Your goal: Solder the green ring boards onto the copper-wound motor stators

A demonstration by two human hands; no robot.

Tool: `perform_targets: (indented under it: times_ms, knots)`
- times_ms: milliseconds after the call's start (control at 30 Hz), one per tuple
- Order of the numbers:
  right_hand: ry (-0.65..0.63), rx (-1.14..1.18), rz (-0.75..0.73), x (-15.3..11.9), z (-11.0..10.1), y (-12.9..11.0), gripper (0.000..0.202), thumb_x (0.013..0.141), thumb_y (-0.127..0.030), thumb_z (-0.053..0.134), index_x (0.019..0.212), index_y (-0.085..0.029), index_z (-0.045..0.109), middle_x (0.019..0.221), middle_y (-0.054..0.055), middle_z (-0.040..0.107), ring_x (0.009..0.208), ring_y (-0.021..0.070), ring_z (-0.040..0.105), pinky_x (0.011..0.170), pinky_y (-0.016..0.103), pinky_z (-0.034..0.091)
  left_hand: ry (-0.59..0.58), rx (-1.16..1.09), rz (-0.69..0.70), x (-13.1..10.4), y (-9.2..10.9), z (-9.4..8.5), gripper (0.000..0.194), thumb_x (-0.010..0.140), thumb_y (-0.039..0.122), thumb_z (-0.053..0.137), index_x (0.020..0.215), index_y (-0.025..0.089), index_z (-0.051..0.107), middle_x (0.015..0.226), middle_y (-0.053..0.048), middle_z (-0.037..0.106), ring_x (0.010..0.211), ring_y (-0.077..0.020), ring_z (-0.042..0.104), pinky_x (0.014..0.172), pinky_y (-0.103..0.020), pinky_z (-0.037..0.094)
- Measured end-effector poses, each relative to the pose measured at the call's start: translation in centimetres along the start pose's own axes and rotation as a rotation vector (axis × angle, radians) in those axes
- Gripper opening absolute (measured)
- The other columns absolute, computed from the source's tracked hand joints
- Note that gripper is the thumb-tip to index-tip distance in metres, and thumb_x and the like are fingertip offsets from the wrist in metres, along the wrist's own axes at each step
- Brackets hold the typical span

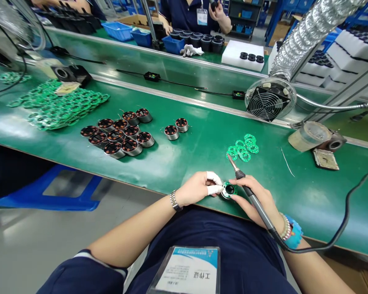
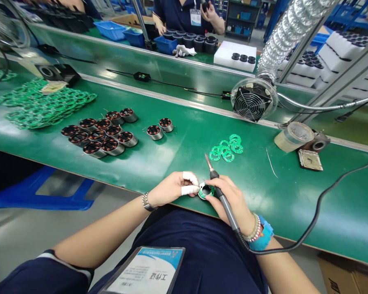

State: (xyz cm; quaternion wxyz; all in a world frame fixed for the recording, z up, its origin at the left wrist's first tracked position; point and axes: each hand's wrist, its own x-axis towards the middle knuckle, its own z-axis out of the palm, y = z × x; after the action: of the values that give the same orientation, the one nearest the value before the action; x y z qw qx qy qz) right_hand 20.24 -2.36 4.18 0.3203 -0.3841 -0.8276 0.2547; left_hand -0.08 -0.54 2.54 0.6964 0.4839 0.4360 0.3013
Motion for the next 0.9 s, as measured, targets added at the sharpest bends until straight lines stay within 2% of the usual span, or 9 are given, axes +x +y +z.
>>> perform_targets:
  times_ms: [200,367,467,567,633,900]
  knots:
    - [0.045,-0.065,-0.135,0.6,1.0,-0.7,0.024,0.083,-0.011,0.053,0.105,-0.020,0.056,0.103,0.008,0.061,0.100,0.0188,0.056,0.085,0.032,0.050,0.014,-0.079,-0.013,-0.1,-0.3,0.3,0.023,0.065,0.029,0.070,0.073,0.012,0.058,0.065,0.000,0.059,0.061,-0.0110,0.058,0.060,-0.025,0.049]
    - [0.116,-0.003,-0.043,0.1,0.4,-1.0,0.017,0.082,-0.013,0.055,0.097,-0.021,0.059,0.098,0.006,0.064,0.097,0.0185,0.059,0.083,0.032,0.050,0.003,-0.057,0.033,-0.3,-0.3,0.4,0.018,0.067,0.025,0.068,0.072,0.012,0.057,0.064,0.001,0.058,0.062,-0.0098,0.057,0.064,-0.024,0.046]
    - [0.170,0.069,0.042,-0.5,-0.7,-1.4,0.014,0.083,-0.014,0.055,0.093,-0.022,0.060,0.085,0.004,0.066,0.087,0.0178,0.062,0.077,0.031,0.051,0.021,-0.035,0.024,-0.4,-0.4,0.4,0.017,0.067,0.022,0.068,0.072,0.012,0.057,0.064,0.000,0.059,0.062,-0.0102,0.057,0.064,-0.024,0.045]
    - [0.150,0.084,0.019,-1.2,-1.8,-1.7,0.022,0.082,-0.014,0.056,0.102,-0.022,0.060,0.077,0.004,0.066,0.072,0.0168,0.062,0.065,0.030,0.051,0.030,-0.021,0.006,-0.3,-0.5,0.3,0.014,0.067,0.021,0.067,0.071,0.012,0.057,0.064,0.000,0.061,0.062,-0.0108,0.058,0.064,-0.024,0.044]
    - [0.140,0.088,-0.008,-1.5,-2.5,-1.9,0.027,0.080,-0.012,0.057,0.106,-0.021,0.060,0.079,0.005,0.066,0.071,0.0170,0.061,0.063,0.031,0.050,0.030,-0.015,0.001,-0.3,-0.5,0.3,0.012,0.068,0.021,0.066,0.070,0.012,0.058,0.063,0.000,0.061,0.062,-0.0109,0.058,0.064,-0.023,0.044]
    - [0.110,0.132,0.070,-1.8,-2.9,-2.2,0.020,0.078,-0.010,0.057,0.094,-0.019,0.065,0.074,0.004,0.065,0.065,0.0150,0.058,0.059,0.029,0.049,0.045,-0.007,-0.023,-0.3,-0.4,0.2,0.010,0.068,0.019,0.065,0.069,0.012,0.058,0.062,-0.001,0.062,0.062,-0.0114,0.060,0.065,-0.023,0.045]
